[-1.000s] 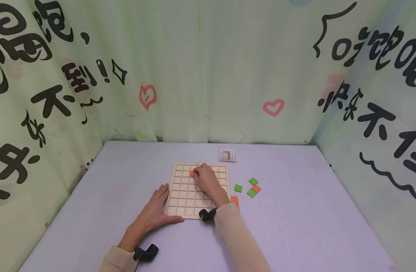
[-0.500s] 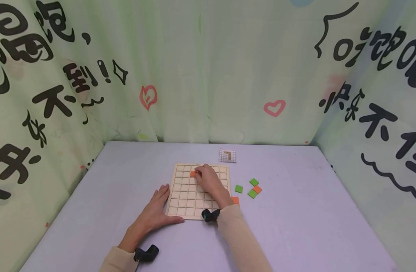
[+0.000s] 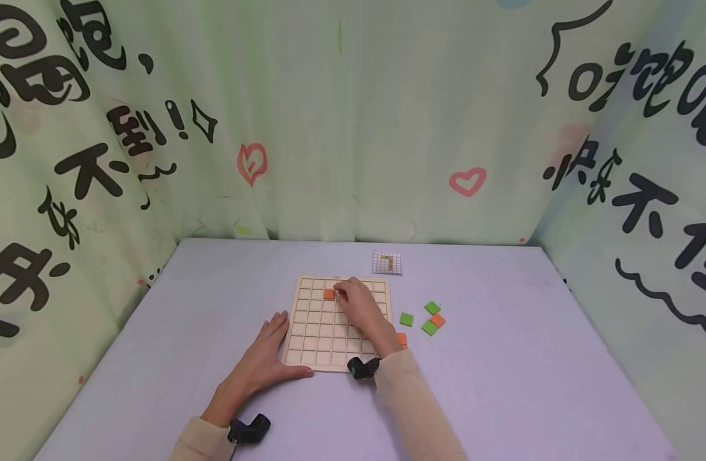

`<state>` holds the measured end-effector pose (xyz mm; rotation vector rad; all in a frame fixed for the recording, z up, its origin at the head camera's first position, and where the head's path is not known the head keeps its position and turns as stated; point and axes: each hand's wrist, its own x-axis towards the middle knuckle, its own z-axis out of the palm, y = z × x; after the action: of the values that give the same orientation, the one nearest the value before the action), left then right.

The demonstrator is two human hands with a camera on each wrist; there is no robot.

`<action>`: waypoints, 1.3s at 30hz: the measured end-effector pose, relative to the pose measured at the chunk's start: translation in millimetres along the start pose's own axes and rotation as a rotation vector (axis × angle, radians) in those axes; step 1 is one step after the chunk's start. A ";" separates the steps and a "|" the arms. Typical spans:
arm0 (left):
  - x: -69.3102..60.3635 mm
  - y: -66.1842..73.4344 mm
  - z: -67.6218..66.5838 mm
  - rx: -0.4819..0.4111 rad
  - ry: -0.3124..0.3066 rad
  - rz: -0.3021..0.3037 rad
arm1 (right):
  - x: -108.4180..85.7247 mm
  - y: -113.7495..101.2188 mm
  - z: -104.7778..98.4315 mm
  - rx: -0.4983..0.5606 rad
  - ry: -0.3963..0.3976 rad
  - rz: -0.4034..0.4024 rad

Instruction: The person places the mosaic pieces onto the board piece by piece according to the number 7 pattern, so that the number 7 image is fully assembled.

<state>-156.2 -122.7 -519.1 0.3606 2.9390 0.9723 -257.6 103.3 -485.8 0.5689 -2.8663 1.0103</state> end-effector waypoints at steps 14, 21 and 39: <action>2.0 -0.7 1.7 -0.012 0.008 0.010 | -13.0 11.4 -7.5 -0.032 0.037 0.018; 1.5 0.3 1.2 -0.012 0.012 0.010 | -20.2 19.8 -11.5 -0.045 0.060 0.015; -0.1 2.7 -0.8 -0.021 0.011 0.018 | -36.5 31.6 -18.6 -0.069 0.119 0.095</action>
<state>-155.7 -121.1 -516.8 0.3829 2.9381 1.0090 -236.2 149.3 -496.1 0.3583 -2.8328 0.9197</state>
